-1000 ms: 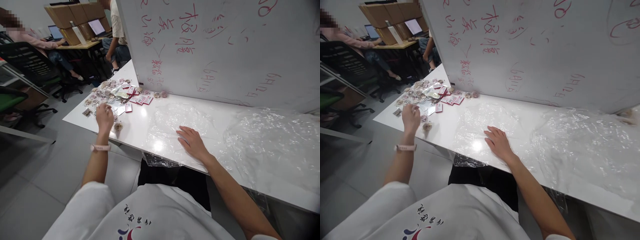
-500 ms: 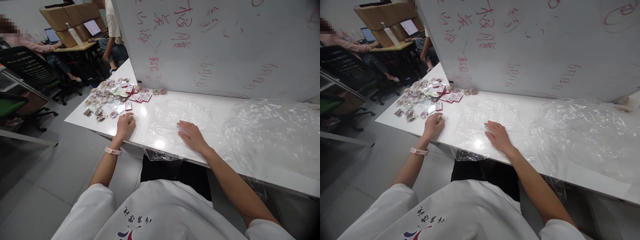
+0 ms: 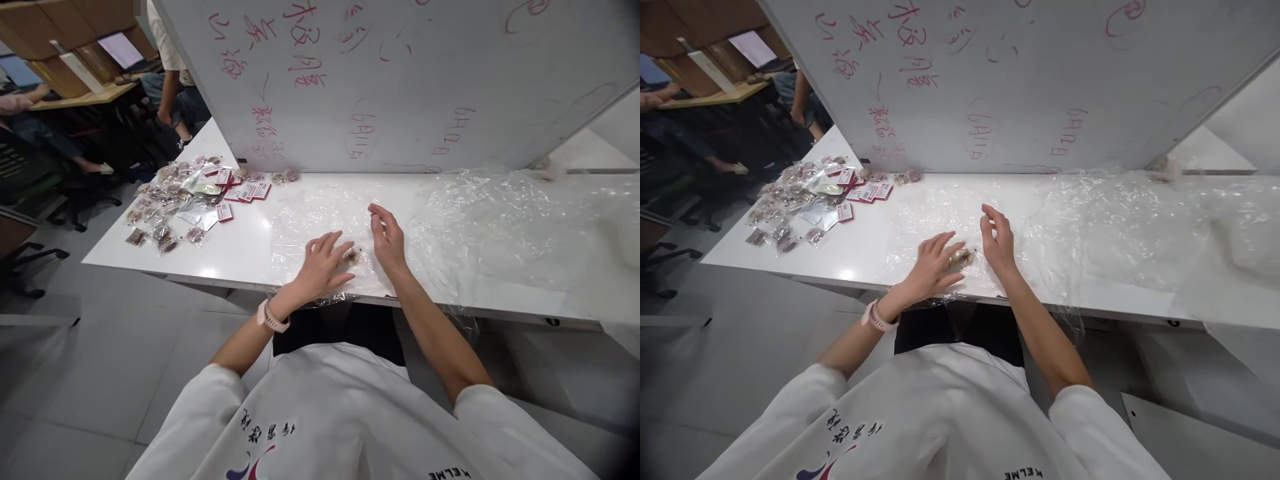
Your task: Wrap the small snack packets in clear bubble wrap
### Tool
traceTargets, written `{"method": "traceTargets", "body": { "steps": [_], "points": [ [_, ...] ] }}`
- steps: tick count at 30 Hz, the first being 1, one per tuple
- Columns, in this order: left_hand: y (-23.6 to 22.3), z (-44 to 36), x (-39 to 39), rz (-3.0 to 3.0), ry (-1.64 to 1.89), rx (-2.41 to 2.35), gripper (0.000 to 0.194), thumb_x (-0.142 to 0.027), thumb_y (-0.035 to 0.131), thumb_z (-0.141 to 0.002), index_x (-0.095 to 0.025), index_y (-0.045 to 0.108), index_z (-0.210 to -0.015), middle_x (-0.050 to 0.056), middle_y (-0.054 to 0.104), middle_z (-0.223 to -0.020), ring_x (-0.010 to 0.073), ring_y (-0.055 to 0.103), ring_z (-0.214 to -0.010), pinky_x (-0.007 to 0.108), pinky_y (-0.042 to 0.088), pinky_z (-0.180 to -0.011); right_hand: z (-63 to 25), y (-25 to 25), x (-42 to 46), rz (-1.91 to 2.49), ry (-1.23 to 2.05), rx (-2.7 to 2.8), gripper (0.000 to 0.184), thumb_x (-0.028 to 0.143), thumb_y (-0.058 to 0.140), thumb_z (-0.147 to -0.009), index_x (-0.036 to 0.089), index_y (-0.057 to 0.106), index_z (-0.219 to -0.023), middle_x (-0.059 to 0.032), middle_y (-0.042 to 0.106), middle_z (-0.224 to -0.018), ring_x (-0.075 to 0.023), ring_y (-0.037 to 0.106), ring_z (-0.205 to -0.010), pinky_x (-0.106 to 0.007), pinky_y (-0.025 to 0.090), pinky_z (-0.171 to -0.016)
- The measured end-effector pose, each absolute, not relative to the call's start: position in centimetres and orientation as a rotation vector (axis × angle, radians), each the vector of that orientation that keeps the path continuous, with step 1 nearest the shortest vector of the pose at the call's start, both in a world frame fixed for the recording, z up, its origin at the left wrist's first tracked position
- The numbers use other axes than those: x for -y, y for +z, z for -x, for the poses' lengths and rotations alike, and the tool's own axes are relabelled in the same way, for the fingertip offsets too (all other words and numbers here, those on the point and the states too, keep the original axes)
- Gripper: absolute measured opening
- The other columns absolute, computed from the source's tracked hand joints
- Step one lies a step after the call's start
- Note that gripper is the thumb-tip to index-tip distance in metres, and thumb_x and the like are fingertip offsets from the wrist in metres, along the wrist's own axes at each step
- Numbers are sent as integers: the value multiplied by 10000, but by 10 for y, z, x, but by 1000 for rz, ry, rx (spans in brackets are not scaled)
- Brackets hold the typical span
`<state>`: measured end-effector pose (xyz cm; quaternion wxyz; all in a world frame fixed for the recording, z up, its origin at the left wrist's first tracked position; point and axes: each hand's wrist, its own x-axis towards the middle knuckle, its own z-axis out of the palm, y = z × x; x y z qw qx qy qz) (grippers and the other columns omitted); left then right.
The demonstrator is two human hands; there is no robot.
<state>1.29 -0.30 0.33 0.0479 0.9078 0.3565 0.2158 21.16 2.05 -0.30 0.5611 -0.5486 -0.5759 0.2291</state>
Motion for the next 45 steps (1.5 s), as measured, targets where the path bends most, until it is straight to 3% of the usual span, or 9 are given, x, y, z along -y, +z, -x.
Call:
{"method": "traceTargets", "body": {
  "steps": [4,9,15,21,26,31,36,42,45],
  "points": [
    [1,43,56,-2815,822,-1194,813,-565,678,-842,-204,353,-1493,212,352,-1565,386,258,-1478,576,216,-1171,-231,12,41,1193,302,1838,429,483,541,-970,299,551,-1357,-74,621,-1330,-267,553,-1247,-471,475,-1023],
    [-48,76,100,-2799,981,-1544,460,-236,713,-856,-272,577,-1295,147,506,-1474,350,378,-1424,580,293,-1125,-251,-22,92,1276,54,2244,405,313,622,-944,246,557,-1339,-104,580,-1407,-301,517,-1297,-489,436,-1035],
    [-28,79,67,-2420,1462,-1548,56,-181,642,-900,-221,613,-873,59,723,-1003,245,604,-1118,447,484,-954,-241,-18,84,1189,-29,2145,79,176,578,-956,234,630,-954,-17,729,-1140,-225,608,-1179,-435,404,-1057],
    [1,52,68,-2184,1988,-1750,233,-175,625,-890,-216,575,-1113,113,629,-1196,255,568,-1174,472,461,-975,-229,19,37,1239,260,2219,209,279,439,-1019,206,602,-910,-38,730,-954,-192,658,-926,-407,393,-1013],
    [-17,-7,74,-2698,1304,-879,397,-124,500,-943,-249,502,-1319,92,681,-1217,217,608,-1219,399,518,-996,-225,26,-12,1419,650,2225,264,339,430,-995,201,620,-874,-12,699,-787,-159,611,-726,-294,404,-711],
    [-28,-23,33,-2636,805,-1202,552,-292,470,-989,-165,316,-1504,203,423,-1537,329,332,-1481,590,320,-1179,-219,22,-38,1664,616,2239,225,340,511,-954,198,674,-892,-25,696,-779,-173,598,-733,-298,370,-680],
    [-29,-3,5,-2516,847,-1104,421,-236,474,-987,-204,439,-1405,167,555,-1413,278,526,-1325,509,465,-1072,-222,8,-28,1561,-144,2147,260,245,461,-986,175,711,-961,-118,712,-1002,-262,584,-963,-416,388,-851],
    [-27,5,-3,-2352,888,-1137,399,-243,570,-951,-186,449,-1327,158,651,-1227,257,645,-1135,417,547,-896,-233,-22,1,1123,253,2358,400,414,480,-1000,262,569,-1359,-77,632,-1324,-246,563,-1191,-423,460,-936],
    [-21,12,-3,-2285,884,-1196,330,-339,575,-964,-207,479,-1251,116,688,-1131,226,682,-1050,341,540,-812,-240,-28,8,1193,326,2274,351,331,385,-1033,264,624,-1281,-67,708,-1158,-217,631,-1057,-398,481,-887]
  ]
}}
